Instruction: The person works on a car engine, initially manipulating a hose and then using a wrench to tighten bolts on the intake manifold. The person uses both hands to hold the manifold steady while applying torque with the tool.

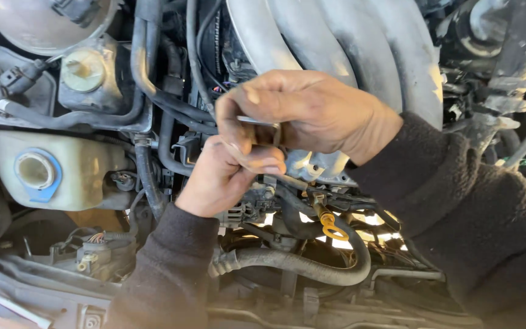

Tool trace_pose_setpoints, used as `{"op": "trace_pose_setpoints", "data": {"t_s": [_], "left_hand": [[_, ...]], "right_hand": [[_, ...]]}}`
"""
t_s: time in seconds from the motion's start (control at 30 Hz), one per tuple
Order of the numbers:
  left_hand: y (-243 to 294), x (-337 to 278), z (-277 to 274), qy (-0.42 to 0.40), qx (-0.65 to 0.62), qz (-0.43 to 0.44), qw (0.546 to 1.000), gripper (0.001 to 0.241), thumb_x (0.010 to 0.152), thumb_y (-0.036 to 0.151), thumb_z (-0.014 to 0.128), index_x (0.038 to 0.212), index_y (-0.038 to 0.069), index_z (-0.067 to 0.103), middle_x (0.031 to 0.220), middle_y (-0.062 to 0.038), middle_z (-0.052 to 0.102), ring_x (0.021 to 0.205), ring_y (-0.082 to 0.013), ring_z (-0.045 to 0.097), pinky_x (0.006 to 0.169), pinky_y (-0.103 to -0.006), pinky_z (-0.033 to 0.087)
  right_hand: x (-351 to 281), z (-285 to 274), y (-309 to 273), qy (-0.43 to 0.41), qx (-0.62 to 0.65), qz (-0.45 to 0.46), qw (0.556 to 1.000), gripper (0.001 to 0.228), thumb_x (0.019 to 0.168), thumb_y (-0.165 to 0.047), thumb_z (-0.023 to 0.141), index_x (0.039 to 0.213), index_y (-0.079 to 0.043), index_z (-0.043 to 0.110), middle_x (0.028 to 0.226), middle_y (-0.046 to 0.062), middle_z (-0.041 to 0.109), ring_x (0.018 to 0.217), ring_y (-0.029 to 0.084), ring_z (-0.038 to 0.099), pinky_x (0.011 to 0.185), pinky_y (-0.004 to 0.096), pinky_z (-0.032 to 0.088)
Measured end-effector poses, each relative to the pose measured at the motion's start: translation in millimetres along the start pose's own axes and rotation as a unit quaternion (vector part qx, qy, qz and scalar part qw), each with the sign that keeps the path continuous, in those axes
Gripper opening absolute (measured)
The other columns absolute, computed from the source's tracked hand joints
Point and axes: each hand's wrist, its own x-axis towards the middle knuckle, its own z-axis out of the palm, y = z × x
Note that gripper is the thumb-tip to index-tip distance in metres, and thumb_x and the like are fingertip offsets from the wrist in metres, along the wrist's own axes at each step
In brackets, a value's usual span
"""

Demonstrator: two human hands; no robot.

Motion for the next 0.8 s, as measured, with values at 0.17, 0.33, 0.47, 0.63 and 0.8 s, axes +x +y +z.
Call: {"op": "trace_pose_setpoints", "data": {"t_s": [0.17, 0.33, 0.47, 0.63, 0.8], "left_hand": [[6.6, 1.2, -2.1, 0.004, 0.267, 0.087, 0.960, 0.007, 0.100, 0.000, 0.073, 0.102, 0.006, 0.073, 0.098, -0.003, 0.072, 0.099, -0.0153, 0.070, 0.093, -0.0303, 0.057], [18.7, 4.4, 5.0, 0.007, 0.264, 0.088, 0.961, 0.011, 0.099, 0.000, 0.071, 0.109, 0.003, 0.070, 0.109, -0.007, 0.072, 0.105, -0.0165, 0.071, 0.096, -0.0323, 0.058], [40.9, 3.7, 22.5, 0.033, 0.326, 0.086, 0.941, 0.020, 0.099, 0.000, 0.069, 0.118, 0.002, 0.069, 0.108, -0.008, 0.072, 0.100, -0.0160, 0.071, 0.092, -0.0306, 0.058], [69.3, 15.7, 76.4, 0.044, 0.428, 0.167, 0.887, 0.024, 0.092, 0.002, 0.074, 0.116, 0.003, 0.071, 0.107, -0.011, 0.067, 0.093, -0.0239, 0.070, 0.081, -0.0313, 0.058], [56.7, 67.1, 152.8, -0.047, 0.369, 0.175, 0.912, 0.021, 0.094, 0.008, 0.076, 0.112, -0.001, 0.068, 0.095, -0.014, 0.067, 0.080, -0.0323, 0.069, 0.070, -0.0392, 0.056]], "right_hand": [[1.8, 2.0, 8.8, 0.011, -0.032, -0.096, 0.995, 0.053, 0.110, -0.047, 0.061, 0.113, 0.006, 0.063, 0.084, 0.003, 0.055, 0.068, 0.007, 0.052, 0.060, 0.023, 0.042], [-36.9, 10.7, 5.5, 0.097, -0.353, -0.216, 0.905, 0.045, 0.118, -0.035, 0.056, 0.137, 0.005, 0.061, 0.117, 0.006, 0.071, 0.107, 0.008, 0.067, 0.095, 0.024, 0.057], [-55.3, 42.0, 1.6, 0.271, -0.381, -0.191, 0.863, 0.031, 0.112, -0.026, 0.063, 0.132, -0.004, 0.072, 0.094, 0.001, 0.077, 0.079, 0.008, 0.071, 0.072, 0.021, 0.058], [-115.6, 78.6, -19.4, 0.348, -0.532, -0.189, 0.748, 0.020, 0.102, -0.019, 0.073, 0.119, -0.008, 0.075, 0.108, 0.004, 0.079, 0.085, 0.010, 0.077, 0.071, 0.021, 0.059], [-170.4, 88.6, -63.8, 0.415, -0.646, -0.132, 0.628, 0.018, 0.095, -0.008, 0.075, 0.112, -0.003, 0.075, 0.104, 0.011, 0.075, 0.091, 0.019, 0.074, 0.076, 0.030, 0.058]]}}
